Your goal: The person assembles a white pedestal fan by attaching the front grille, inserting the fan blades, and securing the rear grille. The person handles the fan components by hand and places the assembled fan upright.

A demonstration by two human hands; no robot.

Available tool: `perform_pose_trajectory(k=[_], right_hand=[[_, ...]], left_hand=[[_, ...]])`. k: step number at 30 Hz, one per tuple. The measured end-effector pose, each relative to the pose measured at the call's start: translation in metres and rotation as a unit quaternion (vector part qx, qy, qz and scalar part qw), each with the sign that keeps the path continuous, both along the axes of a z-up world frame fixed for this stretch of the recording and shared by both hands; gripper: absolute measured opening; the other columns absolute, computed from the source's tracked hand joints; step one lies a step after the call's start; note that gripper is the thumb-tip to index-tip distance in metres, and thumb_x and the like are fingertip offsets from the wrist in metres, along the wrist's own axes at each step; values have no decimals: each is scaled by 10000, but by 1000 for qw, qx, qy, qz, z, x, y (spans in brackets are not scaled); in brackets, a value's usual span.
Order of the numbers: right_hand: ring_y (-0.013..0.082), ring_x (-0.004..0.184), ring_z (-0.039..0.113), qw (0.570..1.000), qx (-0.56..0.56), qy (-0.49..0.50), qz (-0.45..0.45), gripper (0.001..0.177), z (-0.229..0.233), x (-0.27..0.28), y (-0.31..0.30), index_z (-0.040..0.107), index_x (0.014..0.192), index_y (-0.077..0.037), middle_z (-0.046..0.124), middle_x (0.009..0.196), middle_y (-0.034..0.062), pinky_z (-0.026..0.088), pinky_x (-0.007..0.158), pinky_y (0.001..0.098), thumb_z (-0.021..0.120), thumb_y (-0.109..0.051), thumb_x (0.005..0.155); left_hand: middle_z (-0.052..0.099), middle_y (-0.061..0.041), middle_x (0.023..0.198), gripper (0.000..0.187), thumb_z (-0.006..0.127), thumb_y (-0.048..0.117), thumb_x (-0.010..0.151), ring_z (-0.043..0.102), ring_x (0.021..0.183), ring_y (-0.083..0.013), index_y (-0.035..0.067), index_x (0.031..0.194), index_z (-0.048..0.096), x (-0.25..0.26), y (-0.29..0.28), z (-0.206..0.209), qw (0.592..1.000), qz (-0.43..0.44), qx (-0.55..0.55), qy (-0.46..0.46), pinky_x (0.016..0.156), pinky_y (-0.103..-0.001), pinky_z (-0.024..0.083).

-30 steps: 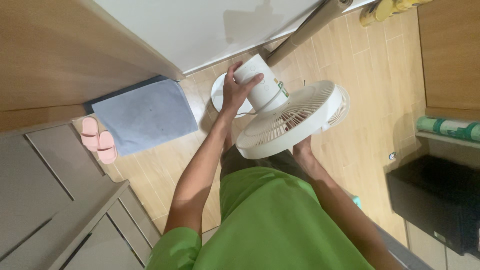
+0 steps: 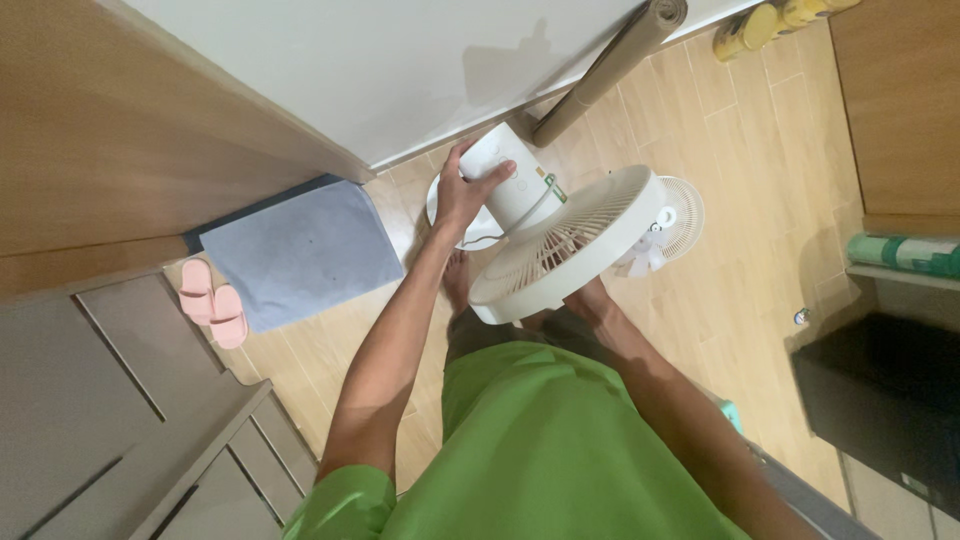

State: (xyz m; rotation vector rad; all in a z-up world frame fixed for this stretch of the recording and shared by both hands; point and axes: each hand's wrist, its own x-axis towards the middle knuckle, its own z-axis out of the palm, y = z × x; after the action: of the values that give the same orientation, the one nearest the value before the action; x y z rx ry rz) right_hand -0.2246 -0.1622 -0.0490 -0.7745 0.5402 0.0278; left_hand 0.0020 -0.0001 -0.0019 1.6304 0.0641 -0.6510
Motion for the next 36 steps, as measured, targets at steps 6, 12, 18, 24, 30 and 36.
perform_pose_trajectory(k=[6,12,18,24,30,36], right_hand=[[220,1125,634,1000,-14,3,-3,413,23,9,5,508,1399,21,624,1275,128,558,952,381,595,-206,1066],[195,1095,638,994,-96,16,-47,404,17,11,0,524,1378,10,638,1244,98,566,918,348,592,-194,1036],[235,1082,644,981,-146,107,-68,423,30,4,-14,526,1389,-23,643,1225,103,547,918,411,592,-178,1001],[249,1219,636,981,-153,95,-73,551,63,-4,-24,427,1464,-57,620,1342,114,528,1028,450,582,-304,996],[279,1316,565,983,-150,90,-60,687,72,-7,-26,383,1526,-58,554,1441,133,492,1052,471,613,-395,973],[302,1365,542,986,-154,56,-43,717,73,-23,-40,363,1542,-52,514,1510,166,474,1078,466,632,-380,964]], left_hand=[[694,-191,1239,1083,910,438,684,740,1055,-246,39,1515,341,-5,-1,5,998,22,-42,30,856,-360,630],[595,-262,1319,1450,908,411,658,689,1101,-280,37,1585,-142,-31,-2,25,996,12,-32,83,834,-355,626],[260,-295,1558,1255,855,521,745,491,1342,-351,-5,1596,99,-61,16,27,998,-46,48,2,910,-404,601],[392,-264,1526,996,734,600,846,468,1376,-343,7,1553,361,-78,32,30,994,-90,61,-21,1041,-432,477],[669,-176,1278,674,670,488,931,632,1211,-248,-10,1375,579,-88,38,26,999,-46,3,-7,1015,-359,488],[748,-121,1135,457,602,385,1011,655,1079,-176,-18,1193,713,-122,57,11,996,66,43,-44,968,-321,477]])
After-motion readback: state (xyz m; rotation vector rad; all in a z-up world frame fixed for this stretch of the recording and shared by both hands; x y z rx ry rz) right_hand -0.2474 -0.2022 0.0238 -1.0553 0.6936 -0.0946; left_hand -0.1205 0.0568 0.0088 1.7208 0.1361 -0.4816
